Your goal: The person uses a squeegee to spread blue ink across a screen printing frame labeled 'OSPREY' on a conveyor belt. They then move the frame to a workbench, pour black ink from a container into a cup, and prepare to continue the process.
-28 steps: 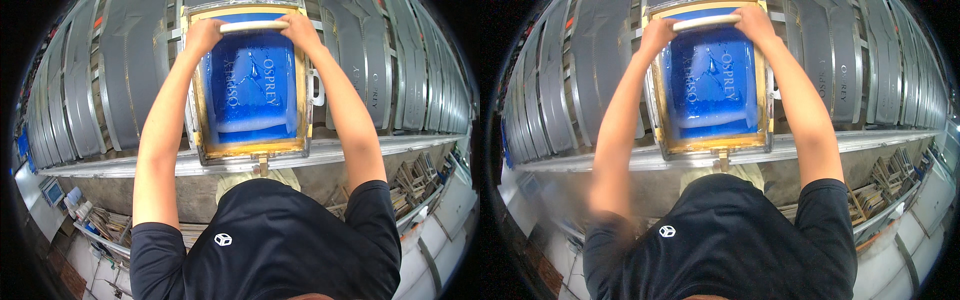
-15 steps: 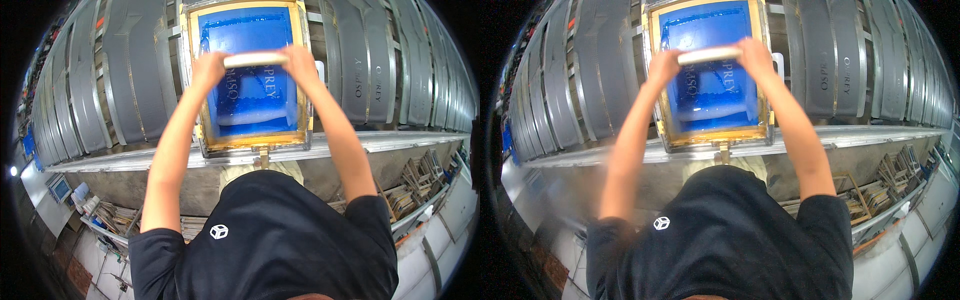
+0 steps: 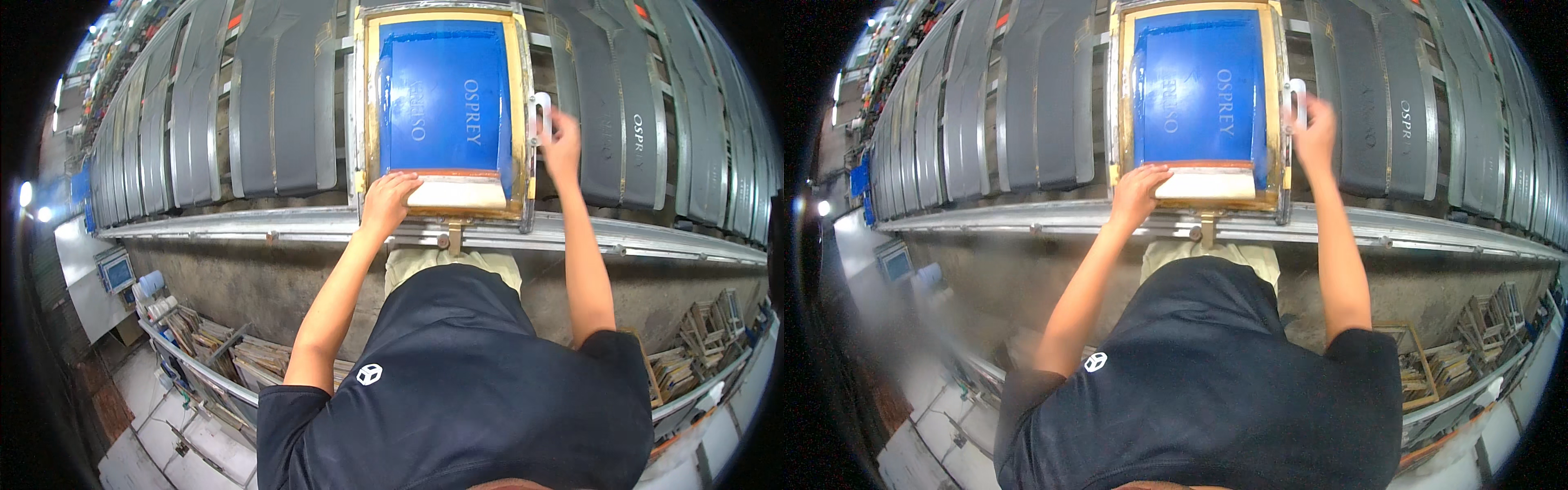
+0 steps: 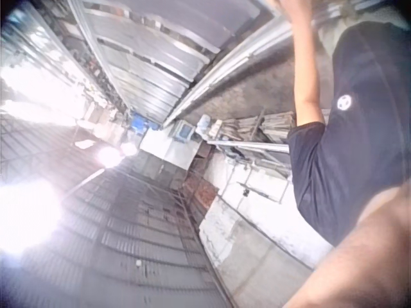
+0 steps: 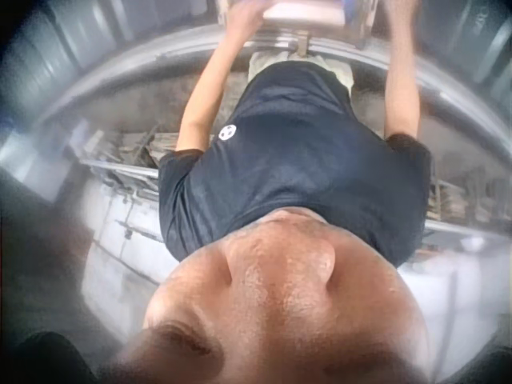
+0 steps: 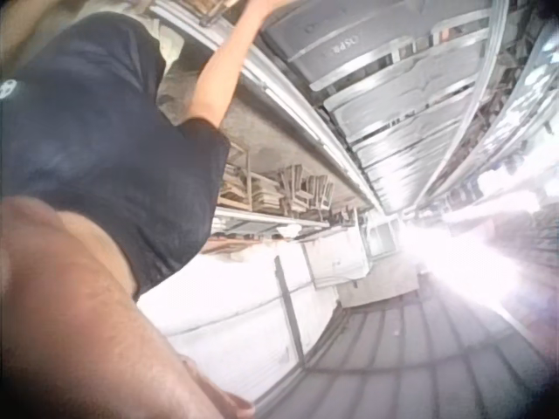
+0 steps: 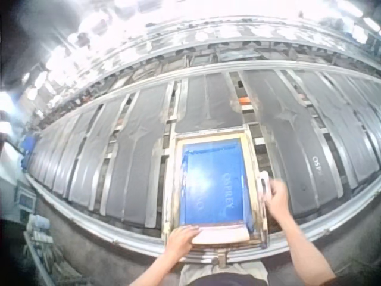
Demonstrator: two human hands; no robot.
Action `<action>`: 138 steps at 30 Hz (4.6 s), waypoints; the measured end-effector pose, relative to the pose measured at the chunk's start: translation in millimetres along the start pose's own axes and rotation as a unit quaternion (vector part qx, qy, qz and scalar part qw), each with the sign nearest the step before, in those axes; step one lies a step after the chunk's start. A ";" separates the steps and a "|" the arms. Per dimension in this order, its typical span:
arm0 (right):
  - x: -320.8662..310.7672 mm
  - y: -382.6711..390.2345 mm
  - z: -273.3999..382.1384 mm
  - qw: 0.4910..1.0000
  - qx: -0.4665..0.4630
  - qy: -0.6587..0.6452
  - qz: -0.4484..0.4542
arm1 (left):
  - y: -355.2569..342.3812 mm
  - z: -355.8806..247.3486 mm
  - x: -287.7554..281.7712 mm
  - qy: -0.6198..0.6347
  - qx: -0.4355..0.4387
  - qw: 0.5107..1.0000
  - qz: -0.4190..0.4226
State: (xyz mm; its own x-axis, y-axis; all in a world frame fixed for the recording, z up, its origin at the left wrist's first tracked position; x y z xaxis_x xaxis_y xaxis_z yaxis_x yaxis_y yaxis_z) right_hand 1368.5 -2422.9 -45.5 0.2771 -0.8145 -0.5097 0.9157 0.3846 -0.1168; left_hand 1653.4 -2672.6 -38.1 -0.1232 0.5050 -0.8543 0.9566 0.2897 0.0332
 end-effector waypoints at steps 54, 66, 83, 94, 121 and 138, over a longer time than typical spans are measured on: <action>402.0 0.5 231.4 0.943 -0.042 0.315 0.095 | -35.0 408.4 -226.3 -0.091 0.004 0.994 -0.057; 502.3 -143.6 290.6 0.891 -0.083 0.334 0.297 | -213.3 447.0 -278.6 -0.041 -0.111 0.984 0.131; 439.0 145.2 293.3 0.942 -0.202 0.192 0.189 | 77.3 384.7 -226.0 -0.047 -0.021 0.998 0.029; 491.0 -143.1 264.7 0.912 -0.244 0.264 0.198 | -209.9 445.7 -273.3 -0.075 -0.071 0.992 0.068; 413.1 159.4 288.4 0.937 -0.117 0.127 0.302 | 95.4 373.9 -220.5 -0.038 0.001 0.999 0.030; 433.5 -7.7 246.7 0.990 0.002 0.096 -0.103 | 141.6 393.9 -242.0 0.023 -0.005 0.999 -0.024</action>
State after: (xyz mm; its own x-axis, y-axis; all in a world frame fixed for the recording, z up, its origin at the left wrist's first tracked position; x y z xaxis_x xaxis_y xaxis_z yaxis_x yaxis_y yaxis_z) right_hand 1553.5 -2886.1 -55.3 0.0252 -0.7775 -0.6284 0.9484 0.2173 -0.2308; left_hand 1922.8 -3074.0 -31.0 -0.1811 0.5266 -0.8306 0.9464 0.3231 -0.0015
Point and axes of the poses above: each hand's wrist, its own y-axis away from the middle knuckle, its own x-axis out of the palm, z = x × y, the point moved 2 cm from there along -y, towards the middle knuckle, and after that the axes turned 6 degrees about -x, right-handed, at the moved point
